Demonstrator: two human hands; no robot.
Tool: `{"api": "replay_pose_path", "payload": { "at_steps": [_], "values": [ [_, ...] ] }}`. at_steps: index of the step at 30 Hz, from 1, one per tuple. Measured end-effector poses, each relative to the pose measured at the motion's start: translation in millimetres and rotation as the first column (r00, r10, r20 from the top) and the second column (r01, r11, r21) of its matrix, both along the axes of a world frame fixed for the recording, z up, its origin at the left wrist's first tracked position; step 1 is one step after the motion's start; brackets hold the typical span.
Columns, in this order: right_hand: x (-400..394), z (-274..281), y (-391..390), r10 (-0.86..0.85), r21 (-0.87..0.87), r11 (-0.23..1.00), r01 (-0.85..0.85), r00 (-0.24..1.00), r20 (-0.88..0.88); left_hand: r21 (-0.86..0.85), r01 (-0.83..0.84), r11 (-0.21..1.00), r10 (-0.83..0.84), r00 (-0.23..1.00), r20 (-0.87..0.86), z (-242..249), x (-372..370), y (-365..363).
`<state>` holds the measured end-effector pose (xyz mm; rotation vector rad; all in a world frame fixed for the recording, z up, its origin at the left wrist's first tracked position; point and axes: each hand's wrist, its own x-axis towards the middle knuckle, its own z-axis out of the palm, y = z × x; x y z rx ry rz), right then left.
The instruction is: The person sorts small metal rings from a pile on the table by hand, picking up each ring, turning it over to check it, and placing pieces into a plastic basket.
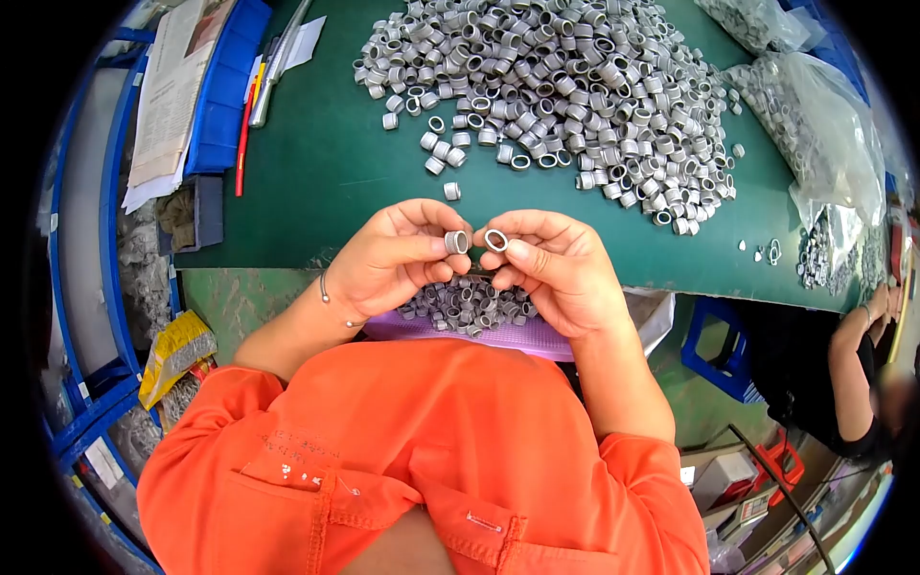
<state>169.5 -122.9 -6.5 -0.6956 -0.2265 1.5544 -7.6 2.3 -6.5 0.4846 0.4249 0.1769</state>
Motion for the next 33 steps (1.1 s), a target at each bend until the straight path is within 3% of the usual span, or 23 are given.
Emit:
{"api": "replay_pose_path", "payload": {
  "at_steps": [7,12,18,20,21,22,23,24,25,26,27,29,31,33],
  "values": [
    [-2.7,2.6,-0.1,0.013,-0.002,1.000,-0.013,0.999,0.047,-0.083,0.054,0.995,-0.047,0.996,0.082,-3.5,-0.6,-3.9],
    [-2.1,5.1,-1.7,-0.014,0.029,1.000,0.012,0.997,0.071,-0.083,0.017,0.996,-0.013,0.999,0.042,-2.2,-2.3,-4.4],
    [-0.5,6.7,-6.2,-0.035,0.109,0.994,0.003,0.956,0.290,-0.038,0.023,0.999,-0.023,1.000,-0.015,-0.1,-5.6,-3.2],
    [4.5,12.2,-6.9,0.051,0.111,0.983,-0.146,0.799,0.599,-0.006,0.030,1.000,-0.030,1.000,-0.008,2.7,-9.9,0.6],
    [5.2,13.3,-3.3,0.052,0.115,0.982,-0.151,0.799,0.599,0.177,0.120,0.977,-0.100,0.988,-0.116,10.0,-12.2,3.1],
    [5.9,13.7,1.3,0.016,0.115,0.977,-0.179,0.605,0.796,0.340,0.225,0.913,-0.149,0.960,-0.236,14.4,-15.2,4.3],
    [6.3,13.2,5.5,-0.027,0.108,0.973,-0.203,0.364,0.931,0.341,0.224,0.913,-0.147,0.960,-0.239,15.2,-18.5,3.6],
    [2.1,11.6,12.3,-0.049,0.097,0.981,-0.169,0.269,0.962,0.559,0.306,0.771,-0.151,0.940,-0.307,15.5,-21.5,2.6],
    [-2.9,10.0,20.3,-0.050,0.098,0.981,-0.170,0.270,0.962,0.727,0.379,0.572,-0.136,0.918,-0.372,15.8,-23.7,2.0],
    [-8.3,8.2,29.6,-0.134,0.149,0.980,-0.130,0.122,0.983,0.871,0.402,0.283,-0.088,0.915,-0.394,17.6,-24.9,3.4],
    [-13.2,5.7,39.4,-0.211,0.207,0.973,-0.099,-0.031,0.977,0.871,0.402,0.282,-0.084,0.915,-0.395,18.1,-24.6,3.9],
    [-20.3,-2.8,56.9,-0.280,0.263,0.955,-0.139,-0.121,0.952,0.936,0.334,0.116,0.067,0.937,-0.343,19.0,-22.1,4.9],
    [-20.6,-6.7,61.0,-0.257,0.218,0.958,-0.186,-0.226,0.940,0.952,0.286,0.107,0.226,0.925,-0.304,18.9,-17.4,9.2],
    [-17.9,-6.1,56.3,-0.240,0.213,0.964,-0.163,-0.178,0.954,0.979,0.194,0.055,0.397,0.896,-0.200,15.2,-9.0,13.3]
  ]
}}
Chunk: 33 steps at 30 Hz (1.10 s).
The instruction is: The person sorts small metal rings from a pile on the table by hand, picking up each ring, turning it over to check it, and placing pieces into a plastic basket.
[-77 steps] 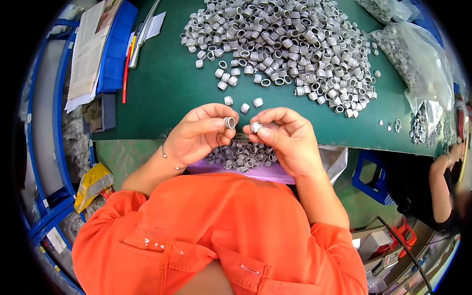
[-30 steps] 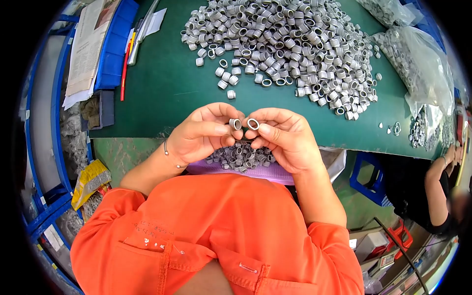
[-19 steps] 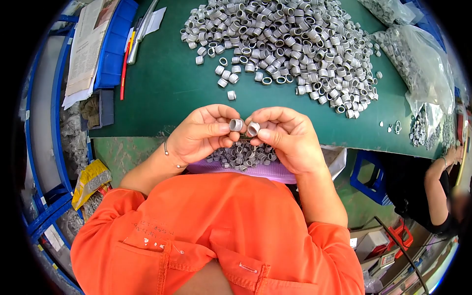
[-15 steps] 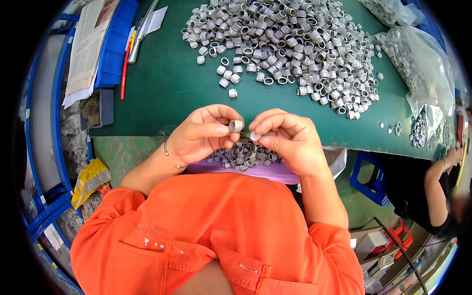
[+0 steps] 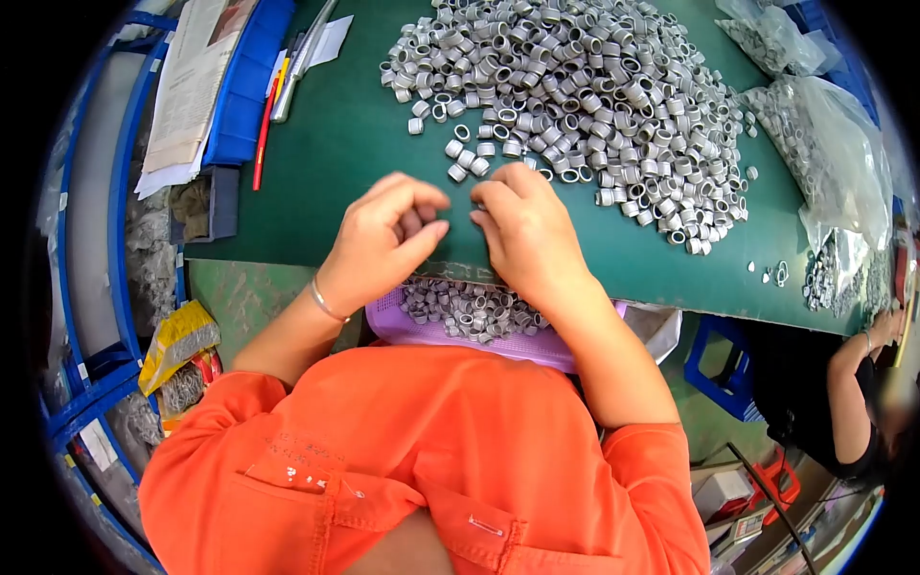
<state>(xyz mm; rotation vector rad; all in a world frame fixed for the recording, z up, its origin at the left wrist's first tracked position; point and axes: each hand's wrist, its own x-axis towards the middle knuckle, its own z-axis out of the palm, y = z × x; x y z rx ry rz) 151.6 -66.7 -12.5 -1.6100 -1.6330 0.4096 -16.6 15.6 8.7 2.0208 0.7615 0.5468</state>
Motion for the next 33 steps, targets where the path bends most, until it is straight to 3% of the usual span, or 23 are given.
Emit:
{"api": "replay_pose_path", "payload": {
  "at_steps": [2,3,4,5,6,8,10,11,12,13,14,16,18,21,25,32,33],
  "values": [
    [2.7,1.9,-8.5,-0.015,-0.018,1.000,0.014,0.999,-0.051,0.058,-0.029,0.998,0.028,1.000,0.010,-4.8,11.3,5.5],
    [3.8,2.9,-13.0,-0.107,-0.198,0.980,0.013,0.875,-0.473,0.149,-0.046,0.988,0.043,0.999,0.024,-9.5,17.7,7.4],
    [5.8,3.5,-16.3,-0.255,-0.354,0.933,-0.064,0.577,-0.776,0.236,-0.062,0.970,0.054,0.998,0.039,-13.7,22.1,10.0],
    [9.0,5.2,-18.5,-0.254,-0.328,0.937,-0.119,0.412,-0.875,0.272,-0.032,0.962,0.035,0.999,-0.005,-16.4,24.6,13.7],
    [11.1,7.1,-20.9,-0.260,-0.332,0.936,-0.112,0.415,-0.872,0.267,-0.029,0.963,0.030,1.000,0.001,-19.8,25.7,15.5],
    [14.1,9.7,-26.6,-0.330,-0.340,0.922,-0.186,0.080,-0.940,0.246,0.015,0.969,-0.024,0.999,0.035,-24.0,25.8,17.7],
    [15.1,5.9,-30.8,-0.340,-0.342,0.922,-0.180,0.045,-0.939,0.219,0.027,0.975,-0.029,1.000,0.007,-19.7,23.3,12.9],
    [17.0,2.3,-33.1,-0.296,-0.286,0.932,-0.222,-0.014,-0.955,-0.070,0.005,0.998,0.000,0.997,0.078,-18.1,22.5,9.8],
    [18.0,-0.4,-34.2,-0.253,-0.226,0.939,-0.260,-0.075,-0.965,-0.353,0.002,0.936,0.050,0.989,0.136,-15.5,20.8,7.1],
    [17.8,-1.7,-34.1,-0.230,-0.194,0.946,-0.261,-0.113,-0.967,-0.648,0.083,0.757,0.084,0.971,0.223,-10.1,17.3,5.1],
    [17.4,-3.1,-34.0,-0.231,-0.195,0.945,-0.264,-0.115,-0.966,-0.649,0.079,0.756,0.087,0.972,0.220,-9.6,14.0,2.9],
    [17.0,-5.1,-33.1,-0.160,-0.108,0.958,-0.265,-0.187,-0.969,-0.841,0.241,0.485,0.114,0.936,0.334,-8.4,9.1,-0.4],
    [15.9,-3.1,-32.2,-0.143,-0.089,0.961,-0.261,-0.195,-0.970,-0.854,0.263,0.448,0.128,0.927,0.352,-8.3,8.7,-5.6],
    [15.1,-3.2,-33.6,-0.123,-0.067,0.964,-0.257,-0.208,-0.970,-0.887,0.359,0.288,0.193,0.886,0.422,-11.6,6.6,-10.4],
    [13.1,-3.1,-34.6,-0.108,-0.045,0.963,-0.265,-0.228,-0.968,-0.885,0.361,0.292,0.168,0.892,0.420,-8.2,5.8,-10.8],
    [11.2,-6.2,-35.6,-0.101,-0.039,0.965,-0.261,-0.228,-0.968,-0.849,0.338,0.406,0.142,0.895,0.424,-1.0,5.8,-15.6],
    [9.2,-4.0,-36.1,-0.079,-0.037,0.971,-0.236,-0.171,-0.982,-0.836,0.358,0.416,0.140,0.883,0.448,-2.0,5.7,-16.1]
  ]
}}
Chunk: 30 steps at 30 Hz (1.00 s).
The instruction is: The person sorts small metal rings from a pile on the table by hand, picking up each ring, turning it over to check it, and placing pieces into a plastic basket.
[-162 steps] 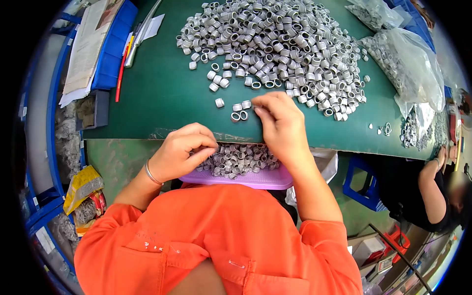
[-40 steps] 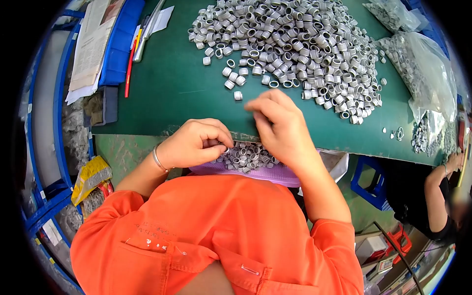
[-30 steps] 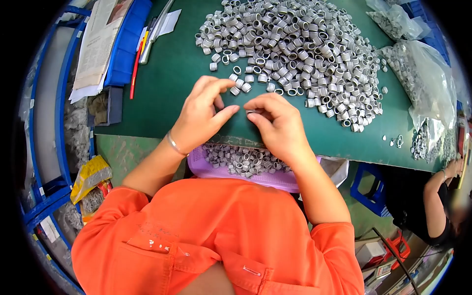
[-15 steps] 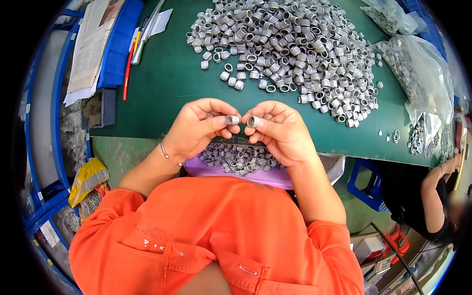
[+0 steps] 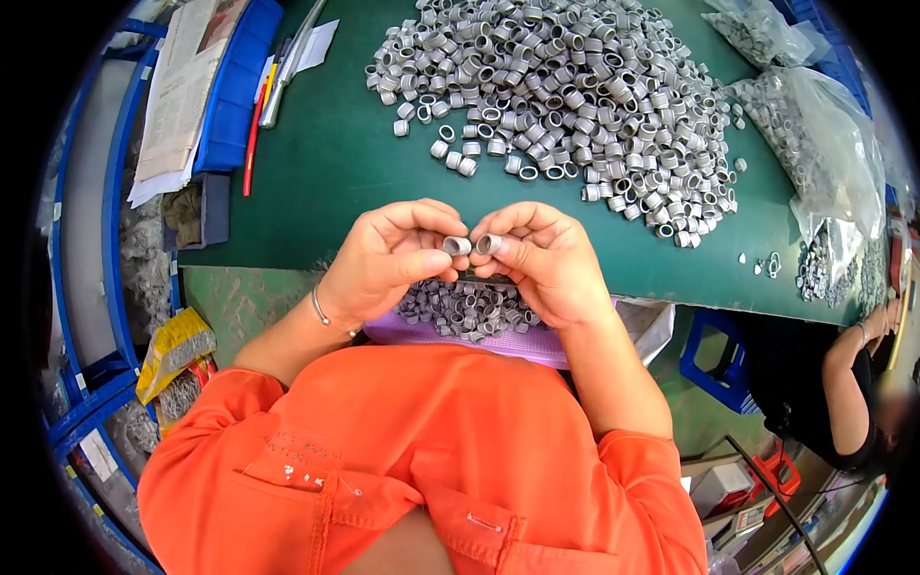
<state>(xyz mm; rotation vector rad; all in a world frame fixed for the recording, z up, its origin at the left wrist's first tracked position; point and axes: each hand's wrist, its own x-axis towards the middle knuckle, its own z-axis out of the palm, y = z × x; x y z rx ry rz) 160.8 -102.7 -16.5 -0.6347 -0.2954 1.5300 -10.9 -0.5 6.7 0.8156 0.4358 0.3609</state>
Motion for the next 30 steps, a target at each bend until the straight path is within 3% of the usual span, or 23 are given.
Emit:
{"api": "replay_pose_path", "payload": {
  "at_steps": [7,13,18,21,22,23,24,25,27,28,29,30],
  "values": [
    [-1.3,7.2,-4.6,-0.095,0.088,0.993,0.077,0.968,0.230,-0.049,-0.031,0.998,0.028,0.999,-0.044,4.7,0.6,-0.1],
    [-6.4,13.1,-8.1,-0.188,0.135,0.979,0.155,0.941,0.281,-0.104,-0.032,0.994,0.028,0.999,-0.044,0.4,-1.6,1.1],
    [-4.2,12.1,-13.3,-0.189,0.223,0.970,0.096,0.877,0.441,-0.365,0.014,0.931,0.016,0.997,0.079,-7.8,-3.4,5.5],
    [0.0,20.6,-19.1,-0.136,0.199,0.979,0.037,0.847,0.514,-0.314,-0.020,0.949,0.017,1.000,-0.012,-0.9,-3.6,4.8],
    [5.0,22.7,-21.4,-0.015,0.150,0.982,-0.117,0.739,0.674,-0.313,-0.023,0.949,0.020,1.000,-0.012,-0.1,-6.4,4.4],
    [7.8,25.8,-21.2,0.093,0.077,0.963,-0.259,0.586,0.805,-0.149,0.028,0.988,-0.042,0.995,-0.094,1.7,-11.5,4.8],
    [6.4,31.1,-18.2,0.052,0.081,0.963,-0.257,0.473,0.880,0.019,0.092,0.996,-0.087,0.979,-0.186,4.0,-16.0,5.4],
    [6.7,30.3,-12.6,0.042,0.095,0.960,-0.263,0.470,0.882,0.101,0.136,0.986,-0.109,0.966,-0.234,5.3,-20.0,4.0],
    [5.8,27.4,-3.3,-0.212,0.224,0.953,-0.203,0.081,0.974,0.410,0.346,0.844,-0.178,0.901,-0.395,2.5,-31.1,3.3],
    [4.4,29.2,3.7,-0.238,0.225,0.958,-0.180,-0.054,0.970,0.564,0.446,0.695,-0.150,0.857,-0.493,4.4,-33.8,3.0],
    [2.1,28.4,13.7,-0.246,0.233,0.955,-0.182,-0.055,0.968,0.570,0.444,0.691,-0.144,0.858,-0.493,8.3,-31.4,5.4],
    [-0.7,25.9,26.3,-0.329,0.302,0.938,-0.170,-0.169,0.929,0.743,0.386,0.547,0.024,0.879,-0.475,14.3,-25.6,8.9]
  ]
}}
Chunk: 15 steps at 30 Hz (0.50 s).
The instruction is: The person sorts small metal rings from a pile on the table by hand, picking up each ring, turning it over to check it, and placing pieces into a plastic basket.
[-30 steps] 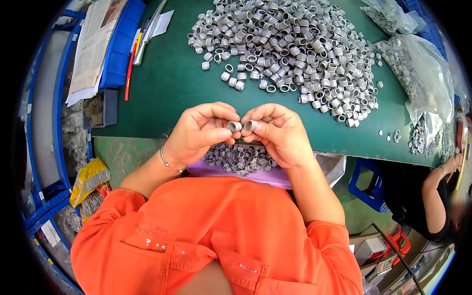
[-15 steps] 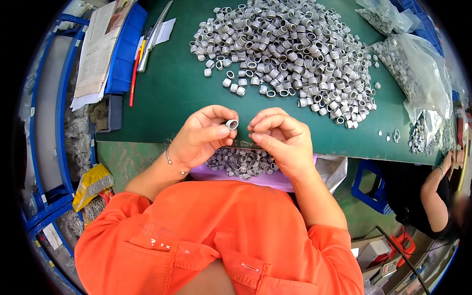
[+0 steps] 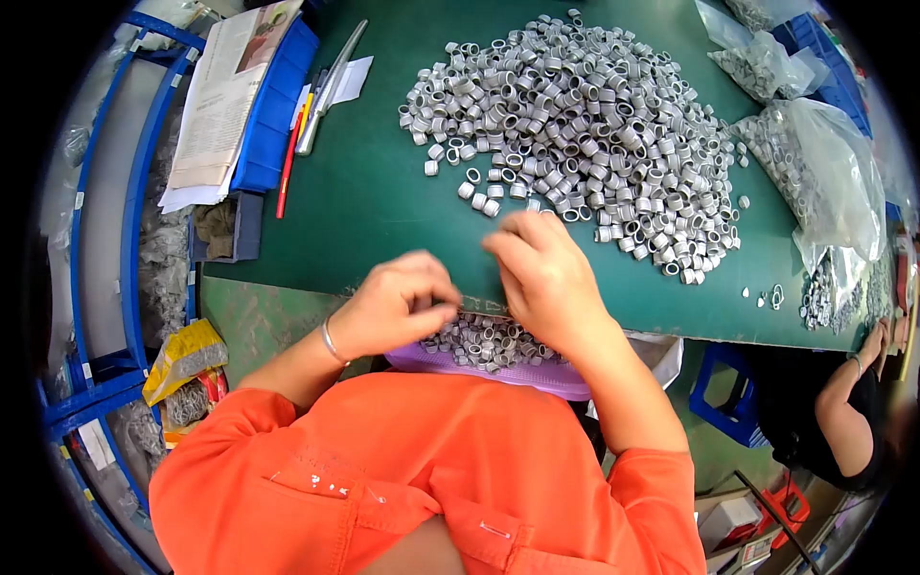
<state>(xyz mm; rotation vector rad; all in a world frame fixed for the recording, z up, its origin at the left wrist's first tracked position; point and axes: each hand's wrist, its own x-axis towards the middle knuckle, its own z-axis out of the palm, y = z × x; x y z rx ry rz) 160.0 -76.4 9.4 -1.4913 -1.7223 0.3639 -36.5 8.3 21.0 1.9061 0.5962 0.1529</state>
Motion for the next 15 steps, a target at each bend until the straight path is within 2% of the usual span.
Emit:
{"api": "replay_pose_path", "payload": {
  "at_steps": [1,3,5,6,8,11,13,15],
  "values": [
    [-2.9,-3.4,12.7,-0.049,0.095,0.995,0.039,0.993,0.105,0.247,-0.057,0.967,0.047,0.998,0.045,2.9,7.0,3.8],
    [-9.7,-17.0,34.6,-0.103,0.165,0.984,0.067,0.971,0.218,0.376,-0.327,0.867,0.242,0.936,0.257,-7.5,30.8,13.7],
    [-10.9,-21.9,39.5,-0.113,0.143,0.987,0.074,0.951,0.287,0.486,-0.319,0.814,0.199,0.938,0.283,-28.3,44.6,28.7],
    [-9.4,-20.8,37.0,-0.111,0.146,0.987,0.071,0.950,0.291,0.486,-0.323,0.812,0.201,0.937,0.287,-33.0,44.2,29.8],
    [-4.5,-20.4,20.7,-0.062,0.084,0.995,0.044,0.972,0.228,0.610,-0.199,0.767,0.039,0.963,0.265,-36.2,44.3,28.9],
    [2.7,-23.9,-3.5,-0.021,0.059,0.998,0.011,0.985,0.173,0.527,-0.109,0.843,-0.011,0.975,0.220,-28.8,40.7,16.9],
    [5.1,-18.6,-16.8,-0.048,0.019,0.999,0.048,0.999,0.006,0.490,-0.091,0.867,-0.026,0.974,0.226,-24.3,41.0,12.4],
    [10.0,-21.0,-27.5,-0.183,0.019,0.982,0.185,0.980,-0.082,0.246,-0.222,0.943,0.185,0.969,0.164,-15.7,41.8,7.8]
  ]
}}
